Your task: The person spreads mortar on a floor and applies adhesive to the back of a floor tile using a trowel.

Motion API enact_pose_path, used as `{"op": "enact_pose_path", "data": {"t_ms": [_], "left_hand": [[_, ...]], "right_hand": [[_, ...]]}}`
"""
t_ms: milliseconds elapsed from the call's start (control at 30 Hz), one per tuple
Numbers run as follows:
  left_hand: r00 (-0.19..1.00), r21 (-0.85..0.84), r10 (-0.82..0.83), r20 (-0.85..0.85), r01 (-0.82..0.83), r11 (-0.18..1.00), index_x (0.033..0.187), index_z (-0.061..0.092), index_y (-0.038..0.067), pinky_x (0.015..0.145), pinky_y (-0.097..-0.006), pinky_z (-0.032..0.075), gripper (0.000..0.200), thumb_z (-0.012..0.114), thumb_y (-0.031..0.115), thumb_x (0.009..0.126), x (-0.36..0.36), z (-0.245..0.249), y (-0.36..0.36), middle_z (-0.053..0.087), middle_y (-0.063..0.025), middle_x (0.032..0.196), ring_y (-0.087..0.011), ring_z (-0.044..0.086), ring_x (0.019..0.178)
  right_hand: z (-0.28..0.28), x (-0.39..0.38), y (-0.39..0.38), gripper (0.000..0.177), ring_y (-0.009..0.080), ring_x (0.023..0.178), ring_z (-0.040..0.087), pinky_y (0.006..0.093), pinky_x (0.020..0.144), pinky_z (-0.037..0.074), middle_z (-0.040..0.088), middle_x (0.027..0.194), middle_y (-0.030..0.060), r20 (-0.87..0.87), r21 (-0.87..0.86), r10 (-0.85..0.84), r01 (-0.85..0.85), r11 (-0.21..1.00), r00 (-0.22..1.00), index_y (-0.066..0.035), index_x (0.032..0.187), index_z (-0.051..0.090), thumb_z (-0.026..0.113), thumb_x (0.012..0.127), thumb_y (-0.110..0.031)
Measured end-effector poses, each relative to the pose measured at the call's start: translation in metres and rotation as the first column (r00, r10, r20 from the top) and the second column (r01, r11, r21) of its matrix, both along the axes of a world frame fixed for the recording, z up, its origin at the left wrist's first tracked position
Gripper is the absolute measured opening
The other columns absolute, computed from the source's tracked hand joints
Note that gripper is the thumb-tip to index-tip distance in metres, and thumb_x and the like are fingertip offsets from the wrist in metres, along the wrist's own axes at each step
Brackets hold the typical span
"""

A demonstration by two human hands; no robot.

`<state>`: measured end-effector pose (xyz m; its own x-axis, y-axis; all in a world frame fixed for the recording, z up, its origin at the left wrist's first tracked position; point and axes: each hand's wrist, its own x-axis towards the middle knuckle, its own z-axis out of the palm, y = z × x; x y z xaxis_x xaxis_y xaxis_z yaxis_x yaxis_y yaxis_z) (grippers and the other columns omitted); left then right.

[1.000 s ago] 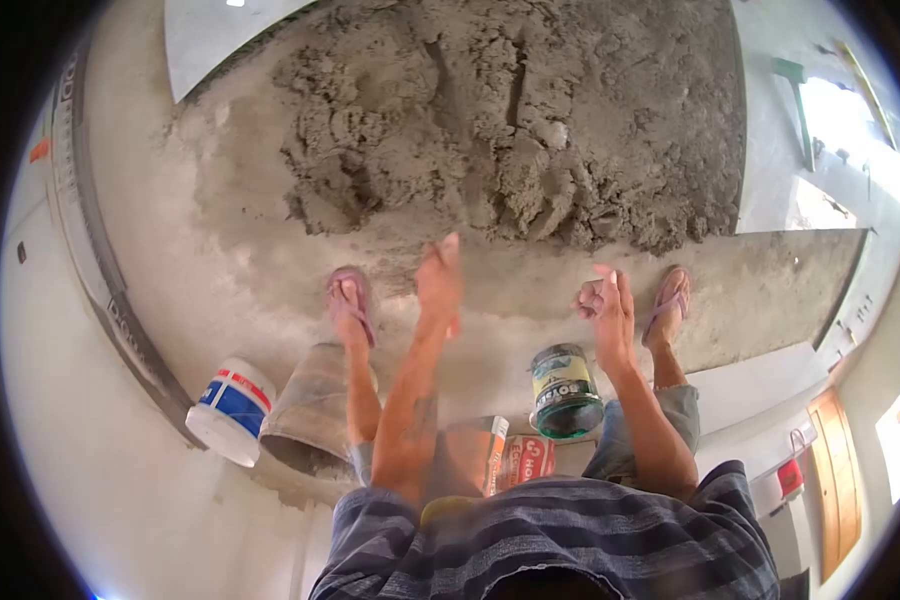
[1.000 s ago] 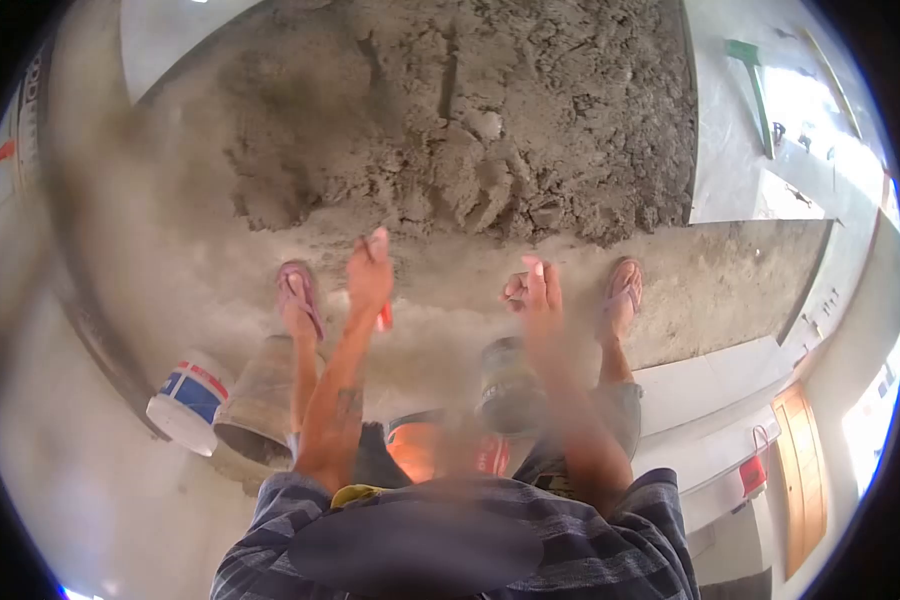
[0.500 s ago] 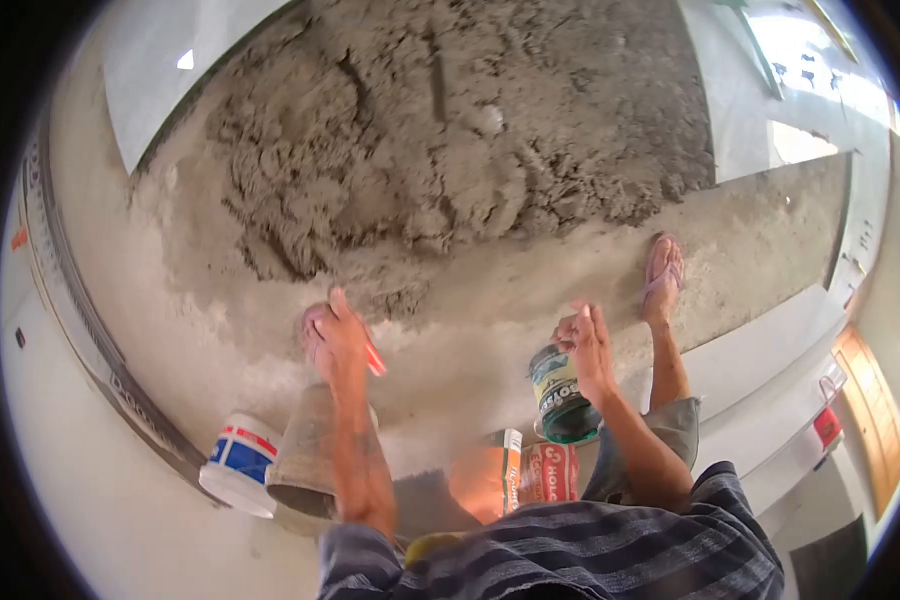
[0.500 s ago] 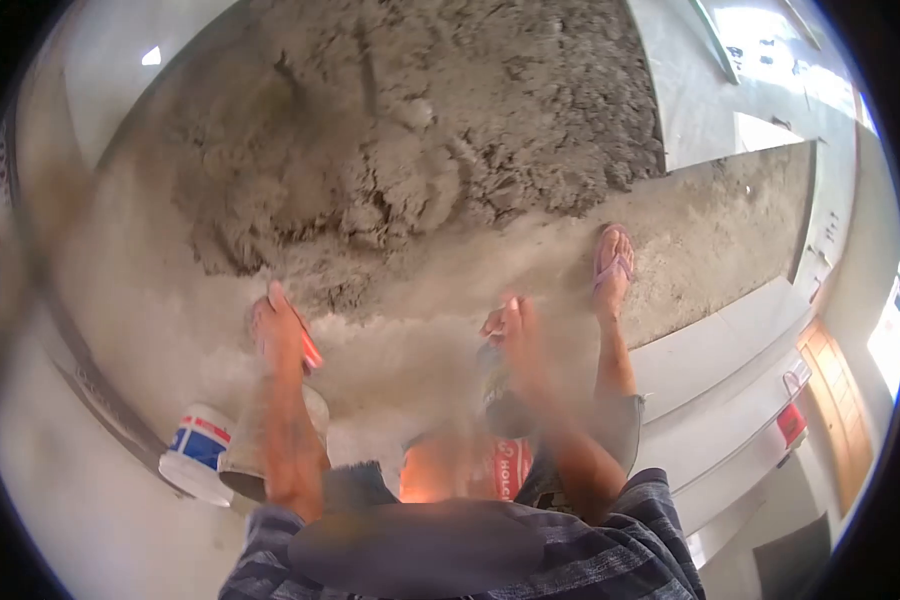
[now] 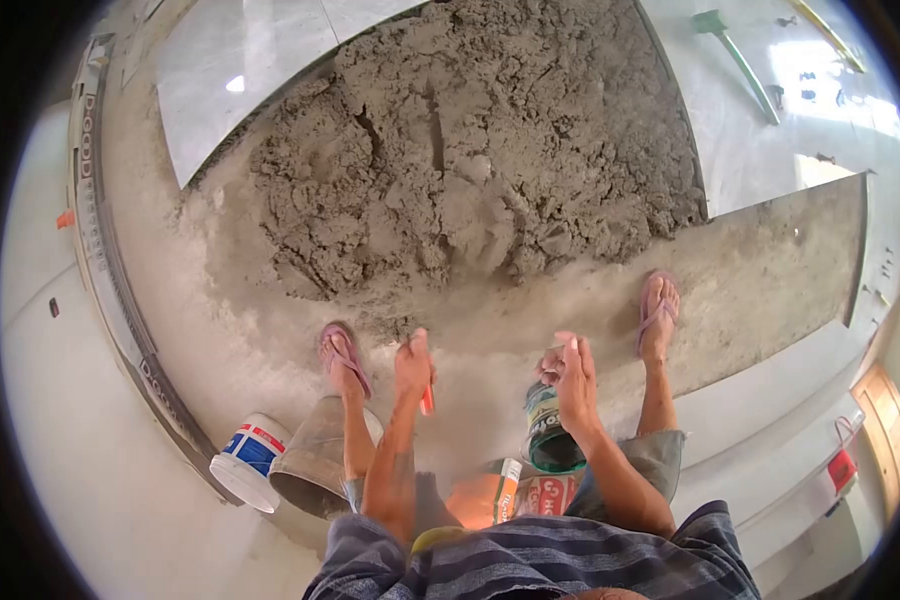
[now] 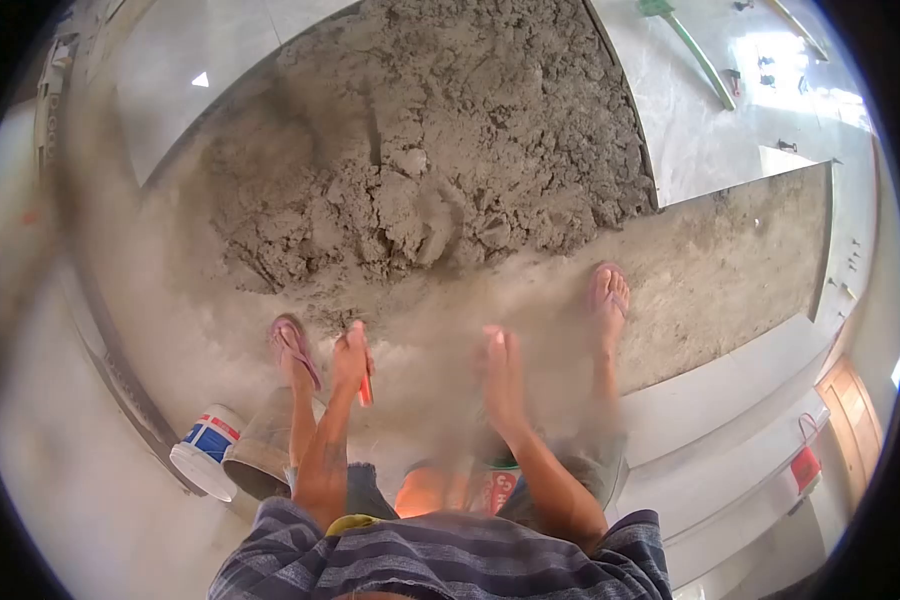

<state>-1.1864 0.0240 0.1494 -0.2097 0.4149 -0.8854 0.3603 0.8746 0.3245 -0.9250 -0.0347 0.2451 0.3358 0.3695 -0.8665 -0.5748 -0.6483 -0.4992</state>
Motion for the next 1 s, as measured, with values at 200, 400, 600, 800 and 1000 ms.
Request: {"op": "enact_pose_path", "data": {"t_ms": [200, 400, 600, 800, 1000], "left_hand": [[0.835, 0.237, -0.448, -0.32, 0.528, 0.816, 0.09, 0.053, -0.001, 0.042, -0.0338, 0.042, 0.041, 0.058, 0.039, 0.091, -0.008, 0.029, 0.006, 0.056, -0.011, 0.065, -0.0183, 0.055, 0.046], [0.855, 0.165, -0.487, -0.177, 0.514, 0.842, 0.101, 0.048, -0.001, 0.067, -0.0453, 0.053, 0.043, 0.07, 0.031, 0.082, 0.039, 0.037, 0.162, 0.065, -0.0216, 0.082, -0.0371, 0.066, 0.072], [0.325, 0.123, -0.618, -0.716, 0.93, 0.347, 0.106, 0.046, 0.0, 0.076, -0.0546, 0.05, 0.03, 0.053, 0.024, 0.089, 0.078, -0.011, 0.288, 0.065, -0.0299, 0.091, -0.0468, 0.063, 0.087], [0.214, -0.013, -0.78, -0.588, 0.962, 0.273, 0.119, 0.038, 0.005, 0.079, -0.0555, 0.049, 0.038, 0.053, 0.019, 0.088, 0.057, -0.002, 0.246, 0.065, -0.0284, 0.094, -0.0478, 0.063, 0.09], [0.424, -0.05, -0.791, -0.441, 0.869, 0.493, 0.119, 0.045, 0.006, 0.084, -0.0516, 0.048, 0.041, 0.058, 0.025, 0.085, 0.035, 0.032, 0.141, 0.064, -0.0281, 0.098, -0.0464, 0.062, 0.094]], "right_hand": [[0.029, 0.016, 0.019, 0.032, 0.0148, 0.072, 0.054, 0.0274, 0.064, 0.041, 0.05, 0.078, 0.0022, -0.017, 0.037, -0.093, 0.094, 0.995, 0.995, -0.009, 0.116, 0.048, 0.037, 0.102, -0.036], [0.023, 0.028, 0.009, 0.035, 0.0143, 0.078, 0.055, 0.0276, 0.068, 0.043, 0.052, 0.083, 0.002, -0.053, 0.042, -0.099, 0.101, 0.994, 0.994, -0.01, 0.116, 0.05, 0.038, 0.102, -0.04], [-0.002, 0.026, -0.022, 0.038, 0.0145, 0.083, 0.055, 0.0295, 0.072, 0.046, 0.053, 0.088, 0.0023, -0.097, 0.043, -0.138, 0.143, 0.989, 0.986, -0.01, 0.118, 0.052, 0.04, 0.101, -0.042], [0.011, 0.029, -0.005, 0.035, 0.0147, 0.073, 0.053, 0.0279, 0.065, 0.041, 0.05, 0.076, 0.0012, -0.115, 0.012, -0.252, 0.255, 0.967, 0.961, -0.007, 0.11, 0.051, 0.042, 0.102, -0.039], [0.017, 0.033, 0.003, 0.033, 0.015, 0.073, 0.053, 0.0271, 0.065, 0.04, 0.05, 0.077, 0.0013, -0.156, 0.029, -0.223, 0.23, 0.973, 0.962, -0.007, 0.111, 0.05, 0.04, 0.102, -0.036]]}}
